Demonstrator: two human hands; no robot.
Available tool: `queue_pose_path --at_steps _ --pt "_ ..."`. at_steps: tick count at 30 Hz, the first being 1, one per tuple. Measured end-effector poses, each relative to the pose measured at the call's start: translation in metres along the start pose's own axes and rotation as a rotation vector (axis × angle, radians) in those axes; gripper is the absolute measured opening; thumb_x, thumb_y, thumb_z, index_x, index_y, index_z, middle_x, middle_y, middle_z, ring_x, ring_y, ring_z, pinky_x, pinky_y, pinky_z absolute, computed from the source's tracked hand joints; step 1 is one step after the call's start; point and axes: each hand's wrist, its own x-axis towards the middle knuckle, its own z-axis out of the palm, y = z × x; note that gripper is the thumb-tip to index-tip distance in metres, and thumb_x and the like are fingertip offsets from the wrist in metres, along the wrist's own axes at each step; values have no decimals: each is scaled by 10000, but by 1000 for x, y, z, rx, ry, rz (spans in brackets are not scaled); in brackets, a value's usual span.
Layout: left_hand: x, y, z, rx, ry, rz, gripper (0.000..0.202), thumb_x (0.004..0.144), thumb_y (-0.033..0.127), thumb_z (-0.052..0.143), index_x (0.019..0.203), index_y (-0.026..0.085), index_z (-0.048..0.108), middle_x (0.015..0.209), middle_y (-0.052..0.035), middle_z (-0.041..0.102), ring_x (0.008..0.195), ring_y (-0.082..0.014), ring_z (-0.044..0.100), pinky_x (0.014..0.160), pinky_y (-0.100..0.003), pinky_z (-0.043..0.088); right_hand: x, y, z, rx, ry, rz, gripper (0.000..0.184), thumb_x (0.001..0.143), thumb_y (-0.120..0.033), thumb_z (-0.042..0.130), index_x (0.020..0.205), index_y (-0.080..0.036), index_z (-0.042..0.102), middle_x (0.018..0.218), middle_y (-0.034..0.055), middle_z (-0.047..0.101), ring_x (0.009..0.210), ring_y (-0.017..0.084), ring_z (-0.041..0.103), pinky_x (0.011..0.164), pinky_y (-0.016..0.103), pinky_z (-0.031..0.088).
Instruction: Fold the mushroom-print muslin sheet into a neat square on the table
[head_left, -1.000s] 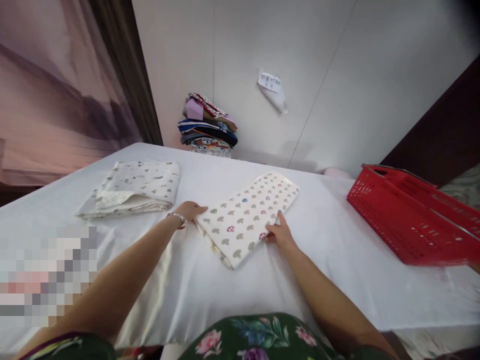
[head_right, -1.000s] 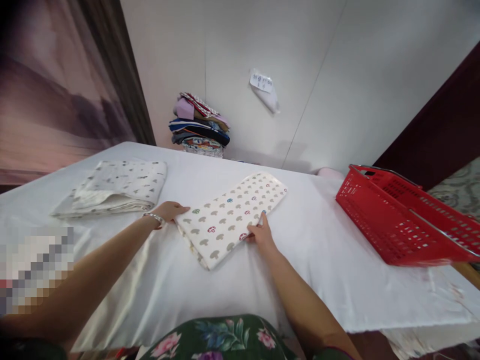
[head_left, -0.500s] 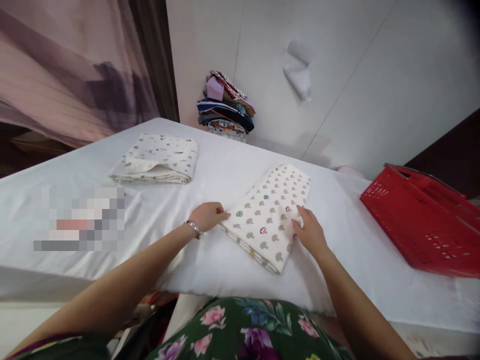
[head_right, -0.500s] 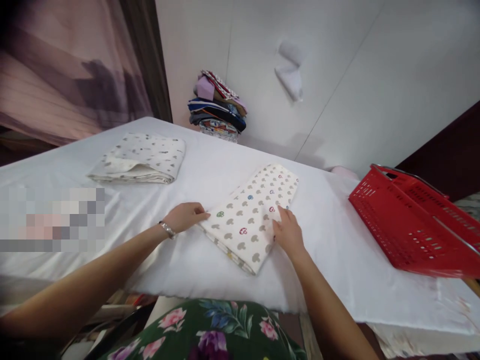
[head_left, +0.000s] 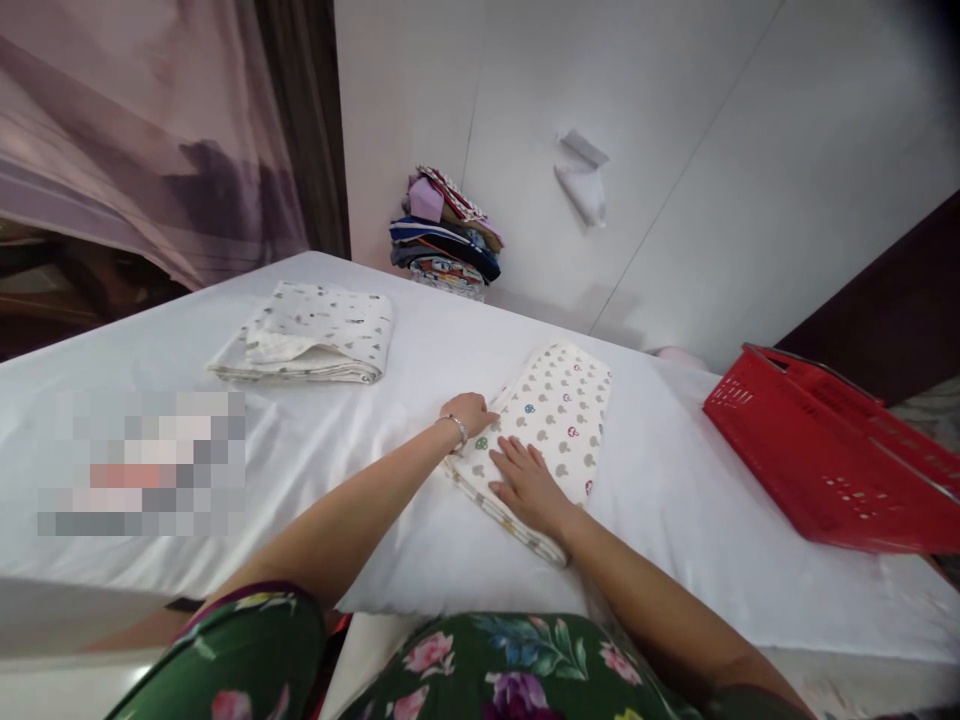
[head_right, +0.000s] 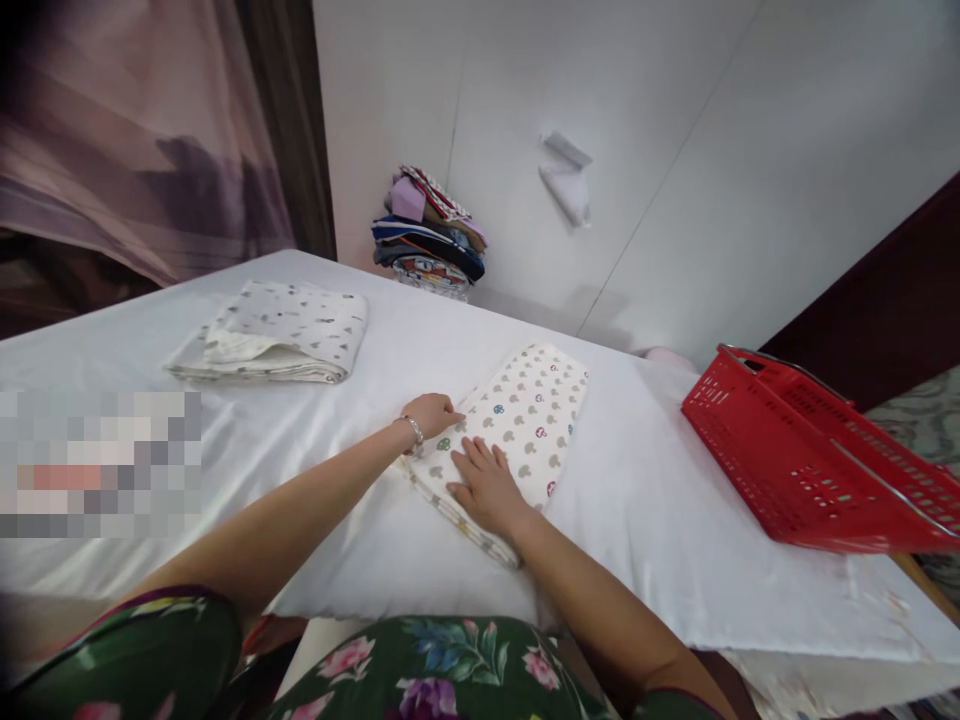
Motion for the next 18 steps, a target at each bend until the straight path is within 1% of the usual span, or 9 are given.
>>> queue_pose_path --at_steps 2,4,7,9,11,13,14,15,18 --pt "4 -1 5 6 -1 -10 368 724 489 551 942 201 620 1030 -92 667 928 -232 615 741 -302 464 -1 2 -3 48 9 5 513 905 -432 396 1377 -232 379 1504 77 205 1396 248 117 1111 504 108" --pt "5 -3 9 4 7 -8 354 725 477 552 946 205 602 1015 -85 669 922 -231 616 741 -303 460 0 5 -7 115 37 5 491 895 -424 420 1350 -239 424 1493 77 241 1390 248 149 1107 506 135" --pt "5 -8 15 -6 36 0 330 742 471 535 946 214 571 992 -64 669 918 -221 614 743 -296 448 4 11 -13 175 137 25 461 891 -397 431 1321 -233 466 1475 82 286 1382 243 185 1105 504 159" --pt "4 -9 18 -12 50 9 324 749 464 530 958 217 546 962 -52 670 902 -216 615 734 -295 441 8 16 -14 166 180 71 468 891 -385 428 1330 -227 455 1478 82 278 1385 241 176 1107 507 150" --pt "4 -10 19 -6 63 23 317 756 450 530 974 221 527 933 -45 671 888 -215 616 727 -296 434 12 19 -12 138 155 124 496 883 -388 436 1346 -208 434 1482 95 264 1387 247 166 1108 510 135" --pt "3 -9 19 9 72 45 303 768 439 520 982 225 513 916 -45 672 878 -217 616 721 -300 427 15 21 -10 117 122 144 510 872 -398 454 1338 -191 445 1479 107 270 1383 259 176 1107 510 136" --pt "3 -9 19 14 72 57 293 776 437 512 980 226 509 913 -46 672 871 -216 617 718 -302 424 17 23 -10 117 122 141 490 868 -393 461 1315 -194 475 1465 104 303 1372 259 212 1105 502 157" --pt "2 -9 19 17 69 69 284 783 437 504 975 228 506 912 -47 672 865 -215 617 713 -302 421 20 26 -11 126 140 137 449 866 -372 461 1280 -206 514 1435 94 365 1347 252 279 1097 487 197" --pt "0 -7 19 13 57 83 293 791 455 501 979 231 497 920 -47 669 863 -211 615 701 -299 414 39 38 -21 150 249 162 349 861 -254 428 1160 -252 609 1249 46 573 1168 206 503 1025 414 351"
